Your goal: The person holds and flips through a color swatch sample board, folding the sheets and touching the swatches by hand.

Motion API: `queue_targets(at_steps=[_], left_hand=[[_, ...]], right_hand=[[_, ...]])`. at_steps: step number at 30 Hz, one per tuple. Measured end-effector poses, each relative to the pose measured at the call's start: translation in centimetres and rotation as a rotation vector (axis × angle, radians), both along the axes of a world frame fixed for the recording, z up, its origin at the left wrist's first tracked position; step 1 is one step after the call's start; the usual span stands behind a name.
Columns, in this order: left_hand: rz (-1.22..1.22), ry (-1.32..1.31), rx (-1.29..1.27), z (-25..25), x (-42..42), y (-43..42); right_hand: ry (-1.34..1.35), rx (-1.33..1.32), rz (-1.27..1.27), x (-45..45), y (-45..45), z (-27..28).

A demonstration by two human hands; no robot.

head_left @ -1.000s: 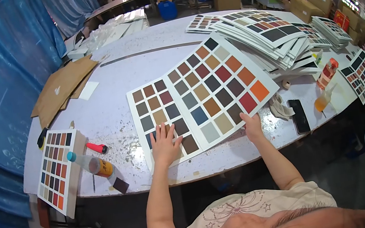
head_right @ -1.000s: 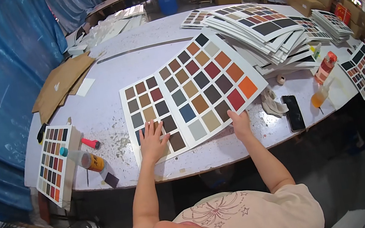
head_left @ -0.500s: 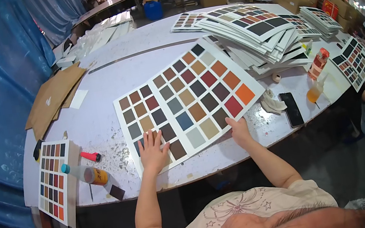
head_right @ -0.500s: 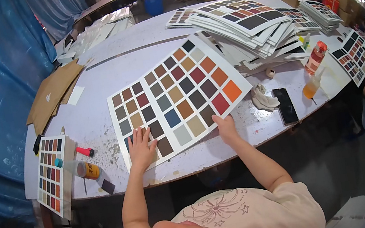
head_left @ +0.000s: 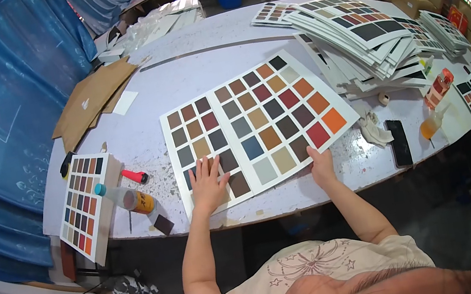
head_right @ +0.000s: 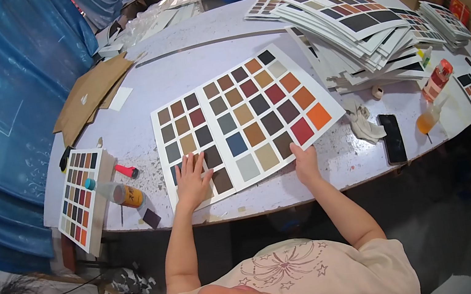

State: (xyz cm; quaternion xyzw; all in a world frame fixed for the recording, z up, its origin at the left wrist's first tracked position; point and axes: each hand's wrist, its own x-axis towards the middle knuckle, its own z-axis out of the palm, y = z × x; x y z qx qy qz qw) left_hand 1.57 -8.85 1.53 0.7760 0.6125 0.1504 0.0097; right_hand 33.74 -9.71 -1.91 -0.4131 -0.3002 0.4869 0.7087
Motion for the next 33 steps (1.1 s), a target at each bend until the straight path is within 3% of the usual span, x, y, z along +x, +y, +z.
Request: queue_targets(at_steps=[3, 7, 9, 20, 25, 33], left_hand=[[0.094, -0.005, -0.059, 0.8, 2.1, 0.1], [-0.046, 0.002, 0.107, -0.1, 5.3, 0.2], [-0.056, 0.037, 0.025, 0.0, 6.6, 0.2], [-0.049, 0.036, 0.042, -0.3, 6.9, 0.3], [-0.037, 0.029, 0.042, -0.2, 6.7, 0.5], [-0.007, 0.020, -0.033, -0.6, 7.7, -0.8]], right_hand=[[0.010, -0.030, 0.044, 0.2, -0.3, 0.7], [0.075, -0.046, 0.069, 0.5, 0.1, 0.0], [0.108, -0.021, 0.038, 0.5, 0.3, -0.2], [0.079, -0.105, 0.064, 1.5, 0.7, -0.9], [0.401, -0.109, 0.170, 2.1, 0.7, 1.1], [0.409, -0.089, 0.174, 2.7, 1.4, -1.1]])
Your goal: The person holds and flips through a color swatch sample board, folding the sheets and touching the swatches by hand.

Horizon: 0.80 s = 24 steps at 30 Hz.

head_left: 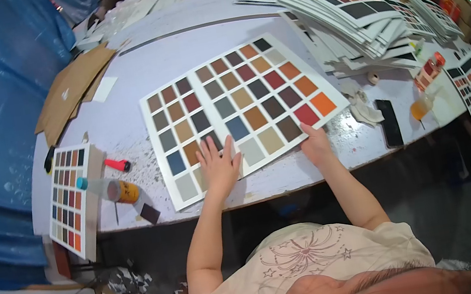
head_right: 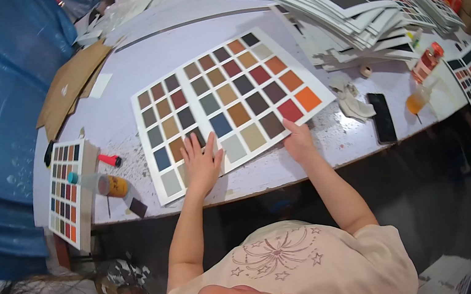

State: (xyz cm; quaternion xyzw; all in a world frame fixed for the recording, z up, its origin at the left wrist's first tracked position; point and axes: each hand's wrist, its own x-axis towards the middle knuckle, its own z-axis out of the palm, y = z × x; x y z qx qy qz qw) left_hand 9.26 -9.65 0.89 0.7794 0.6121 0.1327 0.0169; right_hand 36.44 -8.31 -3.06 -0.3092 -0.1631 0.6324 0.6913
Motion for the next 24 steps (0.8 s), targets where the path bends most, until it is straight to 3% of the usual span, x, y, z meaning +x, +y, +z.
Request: queue_targets(at_steps=[14, 17, 20, 24], left_hand=[[-0.120, -0.177, 0.138, -0.4, 2.0, -7.5], [-0.113, -0.197, 0.266, -0.3, 2.0, -8.0], [-0.148, -0.197, 0.373, -0.9, 1.9, -8.0], [-0.174, -0.206, 0.392, -1.3, 1.7, -7.9]], right_hand=[[-0.011, -0.018, -0.012, 0.0, 0.0, 0.2], [-0.321, 0.014, 0.021, 0.1, -0.1, 0.0], [0.002, -0.057, 0.011, -0.4, -0.2, 1.6], [-0.013, -0.024, -0.005, -0.5, -0.4, 1.6]])
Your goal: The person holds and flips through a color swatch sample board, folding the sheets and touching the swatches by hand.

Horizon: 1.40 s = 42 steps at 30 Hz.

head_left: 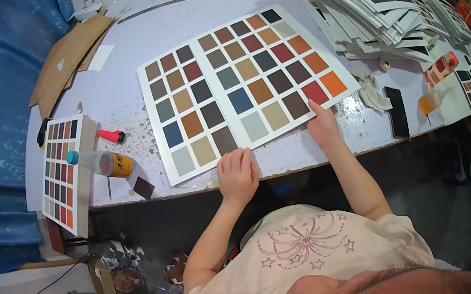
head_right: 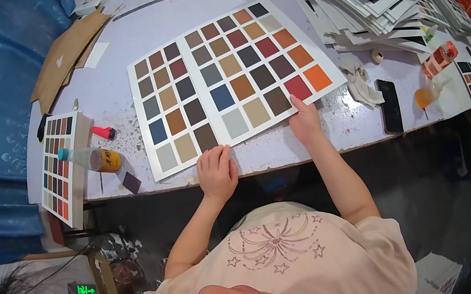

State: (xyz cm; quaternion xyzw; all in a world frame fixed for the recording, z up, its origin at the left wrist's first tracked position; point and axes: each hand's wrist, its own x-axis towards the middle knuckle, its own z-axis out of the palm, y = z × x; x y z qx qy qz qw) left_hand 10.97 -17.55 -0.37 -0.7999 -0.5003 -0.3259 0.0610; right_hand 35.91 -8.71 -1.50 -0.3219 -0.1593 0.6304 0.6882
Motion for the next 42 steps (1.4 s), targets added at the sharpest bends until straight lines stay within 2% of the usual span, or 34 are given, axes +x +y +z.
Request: queue_targets(at_steps=[6, 12, 16, 18, 21, 24, 27, 30, 31, 33, 35, 36, 37, 39, 41, 42], left_hand=[[-0.005, 0.015, -0.008, 0.1, -0.1, 0.1], [0.001, 0.038, -0.012, 0.7, 0.1, -0.1], [0.001, 0.038, -0.007, 0.8, 0.0, 0.0], [0.006, 0.026, 0.003, 0.7, 0.2, -0.1], [0.014, -0.058, -0.040, 0.6, 0.1, -0.3], [0.030, -0.246, -0.103, 0.9, -0.5, -0.5], [0.027, -1.240, -0.395, 0.8, -0.5, 0.0], [-0.222, -1.382, -0.568, 3.1, -1.8, 0.2], [-0.309, -1.421, -0.618, 4.0, -2.0, 0.3], [-0.425, -1.407, -0.528, 6.4, -1.2, 0.5], [-0.518, -1.442, -0.434, 8.7, -0.5, 0.6], [-0.572, -1.469, -0.409, 7.8, -1.2, 0.9], [-0.541, -1.498, -0.333, 8.5, -0.8, 0.7], [-0.326, -1.575, -0.381, 6.8, -1.9, 0.5], [0.097, -1.736, -0.439, 9.1, -1.9, 0.8], [0.125, -1.721, -0.456, 8.9, -2.5, 0.9]], right_hand=[[0.052, 0.021, 0.015, 0.3, 0.4, -1.2], [0.066, 0.091, 0.031, 0.9, 0.1, -0.1], [-0.077, 0.016, 0.042, 4.7, -0.1, 1.6], [-0.211, -0.058, 0.135, 7.2, 0.0, 2.9], [-0.317, -0.124, 0.159, 7.7, -0.2, 4.1], [-0.314, -0.097, 0.123, 7.2, -0.3, 4.5], [-0.155, -0.099, 0.062, 6.0, -0.5, 6.0], [0.077, -0.128, 0.032, 4.5, -0.8, 6.4], [0.194, -0.127, 0.100, 3.5, -0.9, 5.8], [0.426, -0.127, 0.237, 1.2, -1.3, 4.2], [0.498, -0.111, 0.282, -2.8, -2.3, 3.9], [0.513, -0.094, 0.354, -5.0, -3.0, 4.3], [0.528, -0.074, 0.422, -7.0, -4.0, 4.9], [0.392, -0.054, 0.464, -10.5, -6.1, 6.6], [0.393, -0.052, 0.574, -11.8, -7.1, 6.6], [0.334, -0.055, 0.746, -11.5, -7.3, 7.0]])
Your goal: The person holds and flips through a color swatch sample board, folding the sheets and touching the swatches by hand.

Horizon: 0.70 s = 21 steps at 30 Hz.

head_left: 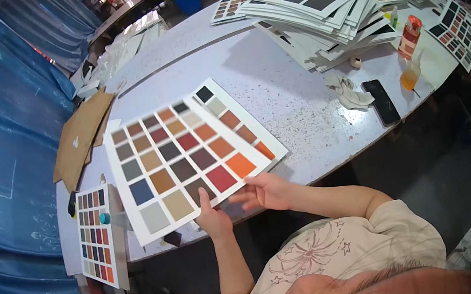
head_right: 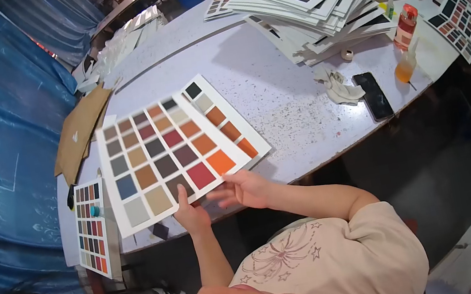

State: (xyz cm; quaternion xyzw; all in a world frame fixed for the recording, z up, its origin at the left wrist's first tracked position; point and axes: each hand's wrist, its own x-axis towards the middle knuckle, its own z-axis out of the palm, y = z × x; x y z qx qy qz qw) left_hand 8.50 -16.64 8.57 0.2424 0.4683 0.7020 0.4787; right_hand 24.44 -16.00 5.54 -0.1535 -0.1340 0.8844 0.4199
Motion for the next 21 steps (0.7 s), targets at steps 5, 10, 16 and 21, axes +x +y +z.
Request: queue_targets(at_steps=[5, 10, 16, 21], left_hand=[[0.066, -0.081, -0.038, -5.3, -3.6, 0.2], [0.047, -0.049, -0.061, -7.1, -4.1, -0.6], [-0.053, 0.002, -0.102, -7.5, -5.0, 0.2], [-0.129, -0.017, -0.116, -6.5, -5.1, 0.7]], right_hand=[[-0.400, 0.284, 0.428, 3.1, 0.1, -0.4], [-1.185, 0.653, -0.442, 6.9, 6.6, -2.4], [-1.575, 0.531, -0.389, 8.1, 10.8, -4.3], [-1.384, 0.602, -0.359, 8.3, 12.1, -4.9]])
